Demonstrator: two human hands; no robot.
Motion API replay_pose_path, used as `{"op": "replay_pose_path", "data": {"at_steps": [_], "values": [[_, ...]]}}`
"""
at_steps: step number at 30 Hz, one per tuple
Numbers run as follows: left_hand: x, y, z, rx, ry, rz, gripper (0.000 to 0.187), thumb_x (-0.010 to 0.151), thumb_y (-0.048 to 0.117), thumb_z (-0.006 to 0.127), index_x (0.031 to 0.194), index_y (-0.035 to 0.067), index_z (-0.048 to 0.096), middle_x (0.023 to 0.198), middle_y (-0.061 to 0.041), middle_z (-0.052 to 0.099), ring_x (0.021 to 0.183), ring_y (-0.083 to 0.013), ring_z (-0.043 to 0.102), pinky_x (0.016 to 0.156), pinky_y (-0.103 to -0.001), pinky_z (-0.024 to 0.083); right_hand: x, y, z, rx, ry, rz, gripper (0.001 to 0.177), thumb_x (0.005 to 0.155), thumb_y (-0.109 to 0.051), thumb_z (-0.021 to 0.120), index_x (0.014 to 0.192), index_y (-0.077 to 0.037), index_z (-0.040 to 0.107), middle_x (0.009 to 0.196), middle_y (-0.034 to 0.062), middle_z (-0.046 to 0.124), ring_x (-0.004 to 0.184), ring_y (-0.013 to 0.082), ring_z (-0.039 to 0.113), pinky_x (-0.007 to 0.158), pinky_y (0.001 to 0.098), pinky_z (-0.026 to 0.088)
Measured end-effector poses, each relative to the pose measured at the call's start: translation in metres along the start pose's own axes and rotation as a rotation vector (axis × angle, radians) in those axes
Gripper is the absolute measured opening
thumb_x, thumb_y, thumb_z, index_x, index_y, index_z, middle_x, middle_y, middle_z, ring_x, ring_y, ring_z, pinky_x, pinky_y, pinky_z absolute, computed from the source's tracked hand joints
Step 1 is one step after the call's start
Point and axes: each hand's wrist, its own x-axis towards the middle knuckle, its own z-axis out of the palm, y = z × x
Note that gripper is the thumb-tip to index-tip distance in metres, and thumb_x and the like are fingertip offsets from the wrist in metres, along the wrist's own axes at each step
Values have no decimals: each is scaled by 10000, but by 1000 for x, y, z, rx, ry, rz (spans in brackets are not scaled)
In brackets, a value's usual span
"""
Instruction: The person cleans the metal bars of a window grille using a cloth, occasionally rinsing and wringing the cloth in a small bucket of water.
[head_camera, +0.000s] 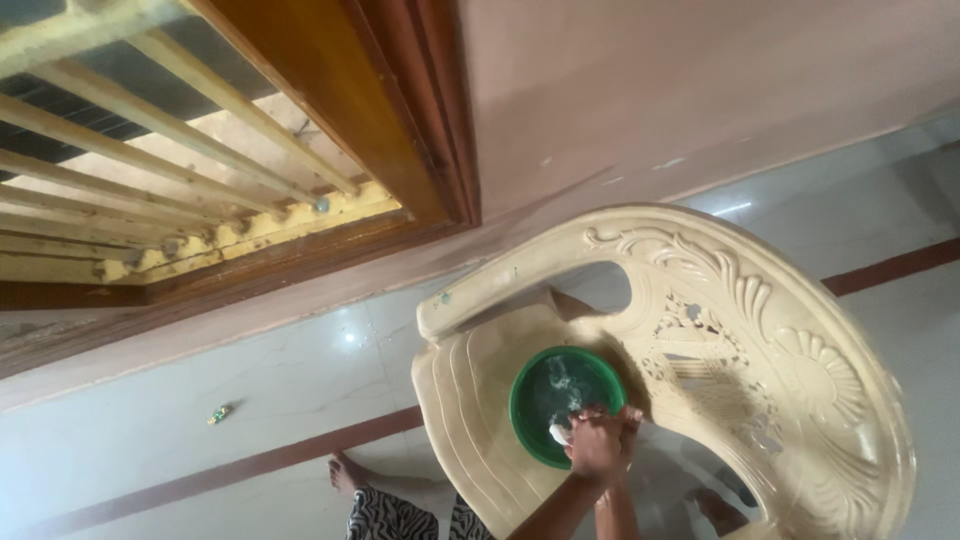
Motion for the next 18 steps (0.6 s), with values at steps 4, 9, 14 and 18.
{"op": "replay_pose_path", "data": {"at_steps": [4,9,14,18], "values": [[10,8,2,140,176,46,322,983,380,584,908,125,765,794,-191,694,758,-378,670,691,-561,433,10,-1,-2,-171,363,-127,674,895,-733,354,1157,-136,525,1107,153,592,941,312,657,807,440,589],[13,11,5,-1,6,-121,384,1055,363,554,868,85,742,814,-219,673,716,-392,646,687,-571,454,12,-3,-3,65,-183,-168,611,1168,-635,360,1169,-52,542,1051,142,580,925,258,595,802,429,535],[12,10,5,113,125,-116,451,1009,321,610,642,61,654,696,-193,680,580,-397,626,589,-575,477,4,-4,-5,-48,88,-130,545,1151,-577,362,1118,-66,549,990,115,574,859,233,578,743,404,517],[13,2,5,-111,100,-126,501,1049,241,570,582,61,592,623,-174,646,467,-346,618,468,-470,511,5,-3,-4,-93,164,-127,495,1138,-531,364,1078,-78,554,941,94,569,806,212,564,696,383,503]]}}
